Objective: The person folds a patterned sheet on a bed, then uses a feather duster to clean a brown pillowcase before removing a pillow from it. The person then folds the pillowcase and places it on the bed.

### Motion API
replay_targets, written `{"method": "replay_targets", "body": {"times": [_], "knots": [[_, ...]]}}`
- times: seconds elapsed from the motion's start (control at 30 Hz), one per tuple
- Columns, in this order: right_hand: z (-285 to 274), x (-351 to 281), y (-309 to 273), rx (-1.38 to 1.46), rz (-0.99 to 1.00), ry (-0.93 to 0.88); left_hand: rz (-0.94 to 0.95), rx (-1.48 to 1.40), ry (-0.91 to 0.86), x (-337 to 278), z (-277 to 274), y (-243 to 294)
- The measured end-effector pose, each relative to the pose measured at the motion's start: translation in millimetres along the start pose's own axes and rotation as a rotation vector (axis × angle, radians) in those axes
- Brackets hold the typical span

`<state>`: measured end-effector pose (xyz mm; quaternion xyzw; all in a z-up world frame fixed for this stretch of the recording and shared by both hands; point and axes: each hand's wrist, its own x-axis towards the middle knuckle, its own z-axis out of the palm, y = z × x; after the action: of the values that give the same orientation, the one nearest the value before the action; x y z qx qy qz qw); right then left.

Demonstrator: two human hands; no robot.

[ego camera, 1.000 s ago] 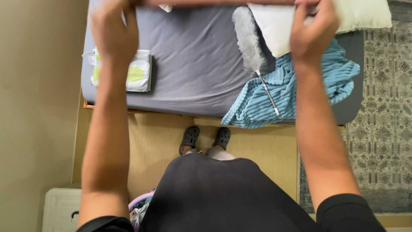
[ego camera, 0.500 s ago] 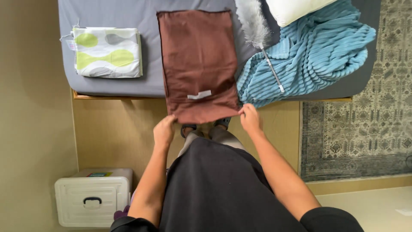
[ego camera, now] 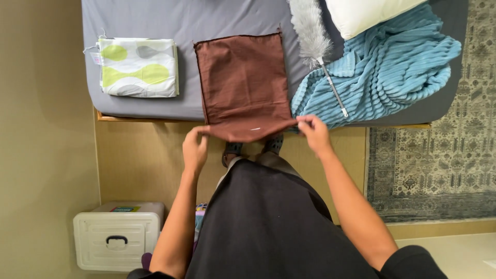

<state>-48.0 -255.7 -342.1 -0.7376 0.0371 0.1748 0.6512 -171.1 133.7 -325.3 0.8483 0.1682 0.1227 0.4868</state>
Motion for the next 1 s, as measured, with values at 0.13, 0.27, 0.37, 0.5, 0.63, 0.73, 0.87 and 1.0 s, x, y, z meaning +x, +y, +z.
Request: {"method": "replay_targets", "body": {"times": [0.13, 0.27, 0.37, 0.5, 0.63, 0.73, 0.87, 1.0], "knots": [[12, 60, -61, 0.072, 0.020, 0.074, -0.219, -0.388, -0.001, 74, 15, -5], [9, 103, -70, 0.007, -0.002, 0.087, -0.254, -0.615, -0.030, 120, 30, -26], [13, 111, -78, -0.041, 0.005, 0.084, -0.230, -0.675, -0.045, 125, 31, -21], [13, 100, -77, -0.045, 0.037, 0.042, -0.415, -0.648, -0.163, 111, 15, -10], [2, 86, -64, -0.055, 0.036, 0.037, -0.357, -0.646, -0.292, 112, 2, -18], [-9, 110, -50, -0.084, 0.003, 0.045, -0.316, -0.619, -0.300, 144, 6, -21], [2, 209, -47, -0.189, -0.091, 0.054, -0.252, -0.562, -0.289, 222, 47, -62], [13, 311, -23, -0.384, -0.278, 0.051, -0.093, -0.367, -0.146, 290, 76, -95]]}}
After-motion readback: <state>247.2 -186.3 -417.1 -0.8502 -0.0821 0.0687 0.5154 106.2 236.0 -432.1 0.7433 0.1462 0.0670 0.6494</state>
